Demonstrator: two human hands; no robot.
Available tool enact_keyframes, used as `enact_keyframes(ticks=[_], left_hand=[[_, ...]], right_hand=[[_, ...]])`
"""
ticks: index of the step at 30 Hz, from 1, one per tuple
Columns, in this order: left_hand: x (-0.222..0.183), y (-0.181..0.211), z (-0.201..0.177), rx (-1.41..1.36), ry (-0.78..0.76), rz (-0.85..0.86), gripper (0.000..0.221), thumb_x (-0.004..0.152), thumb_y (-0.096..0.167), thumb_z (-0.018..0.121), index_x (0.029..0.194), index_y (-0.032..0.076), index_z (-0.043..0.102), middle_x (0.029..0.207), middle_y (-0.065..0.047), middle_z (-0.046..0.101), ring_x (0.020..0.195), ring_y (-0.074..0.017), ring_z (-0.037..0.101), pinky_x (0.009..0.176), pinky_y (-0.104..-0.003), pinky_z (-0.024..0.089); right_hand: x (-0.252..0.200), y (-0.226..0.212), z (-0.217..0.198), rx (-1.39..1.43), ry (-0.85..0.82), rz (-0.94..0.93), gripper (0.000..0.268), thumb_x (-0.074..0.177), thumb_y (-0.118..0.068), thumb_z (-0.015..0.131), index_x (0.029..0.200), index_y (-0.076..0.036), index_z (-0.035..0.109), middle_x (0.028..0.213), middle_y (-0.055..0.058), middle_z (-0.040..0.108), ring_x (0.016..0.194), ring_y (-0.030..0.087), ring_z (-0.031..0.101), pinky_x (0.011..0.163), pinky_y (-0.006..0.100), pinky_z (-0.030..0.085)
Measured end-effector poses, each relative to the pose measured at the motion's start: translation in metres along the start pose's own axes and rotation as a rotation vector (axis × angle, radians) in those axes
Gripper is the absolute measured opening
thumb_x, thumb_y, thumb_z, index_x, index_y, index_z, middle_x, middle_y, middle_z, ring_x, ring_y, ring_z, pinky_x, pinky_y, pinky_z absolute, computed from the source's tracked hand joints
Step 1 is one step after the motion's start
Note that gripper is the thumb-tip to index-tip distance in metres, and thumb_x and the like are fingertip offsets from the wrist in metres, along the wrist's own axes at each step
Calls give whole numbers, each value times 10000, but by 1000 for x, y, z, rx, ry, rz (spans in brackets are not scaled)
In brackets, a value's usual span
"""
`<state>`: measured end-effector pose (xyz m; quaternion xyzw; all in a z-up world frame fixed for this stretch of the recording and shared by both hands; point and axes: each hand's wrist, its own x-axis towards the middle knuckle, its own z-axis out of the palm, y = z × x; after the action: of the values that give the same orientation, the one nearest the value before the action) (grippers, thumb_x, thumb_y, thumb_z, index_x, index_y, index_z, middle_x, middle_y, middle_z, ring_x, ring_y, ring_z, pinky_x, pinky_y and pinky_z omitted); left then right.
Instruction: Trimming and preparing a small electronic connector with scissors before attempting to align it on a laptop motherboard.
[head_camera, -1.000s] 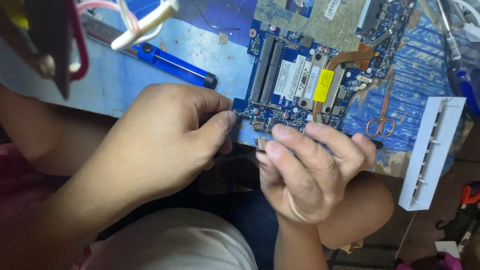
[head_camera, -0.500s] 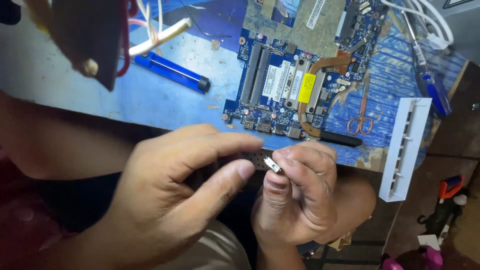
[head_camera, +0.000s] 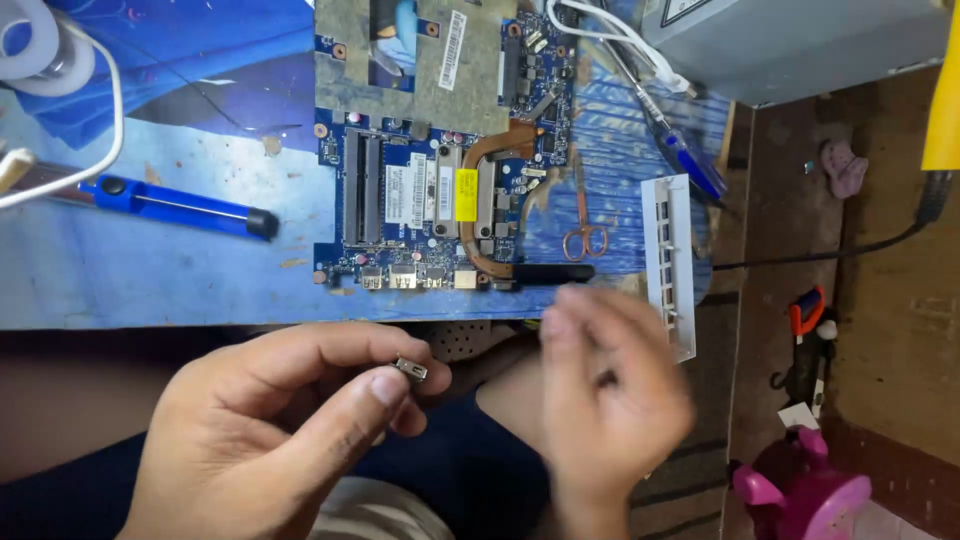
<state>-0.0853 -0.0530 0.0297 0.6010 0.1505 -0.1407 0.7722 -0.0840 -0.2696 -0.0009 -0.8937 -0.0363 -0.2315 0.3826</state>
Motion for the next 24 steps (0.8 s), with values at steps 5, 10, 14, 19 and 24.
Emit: enact_keyframes(ticks=[5,10,14,19,24], left_hand=[[3,-9,5,-145,-109,-6,241,948,22,808,1143,-68,917,991,-180,892,827,-219,852,732,-299,735],[4,-12,12,-102,-89,-37,270,940,68,826,1164,-35,937,1073,-130,900,881,-181,824,789,-298,704],[6,-12,10,-81,-77,-14,272,946,82,813,1173,-11,930,1123,-128,885,1035,-201,873,924,-337,767],[9,-13,11,-106,-73,-66,279,932,94,835,1160,-25,942,1112,-128,908,1007,-194,848,883,-309,692],[12,-13,10,-220,-113,-130,264,942,46,827,1171,-51,914,1098,-153,912,1021,-211,853,937,-324,695]], right_hand=[[48,36,-20,-428,-79,4,163,1063,-64,872,1207,13,878,1151,131,811,1076,294,778,953,421,611],[68,49,-7,-546,-204,72,273,1000,-267,897,1197,-79,900,1131,49,822,829,246,775,732,446,592],[72,51,3,-630,-306,198,218,1011,-318,837,1149,-175,926,1070,-6,818,943,271,773,755,494,595],[78,47,5,-616,-344,262,180,1019,-270,778,1113,-192,911,1084,-26,818,961,258,768,755,507,591],[95,41,13,-638,-400,479,234,925,-299,702,1057,-236,885,956,-39,804,921,289,751,771,537,573]])
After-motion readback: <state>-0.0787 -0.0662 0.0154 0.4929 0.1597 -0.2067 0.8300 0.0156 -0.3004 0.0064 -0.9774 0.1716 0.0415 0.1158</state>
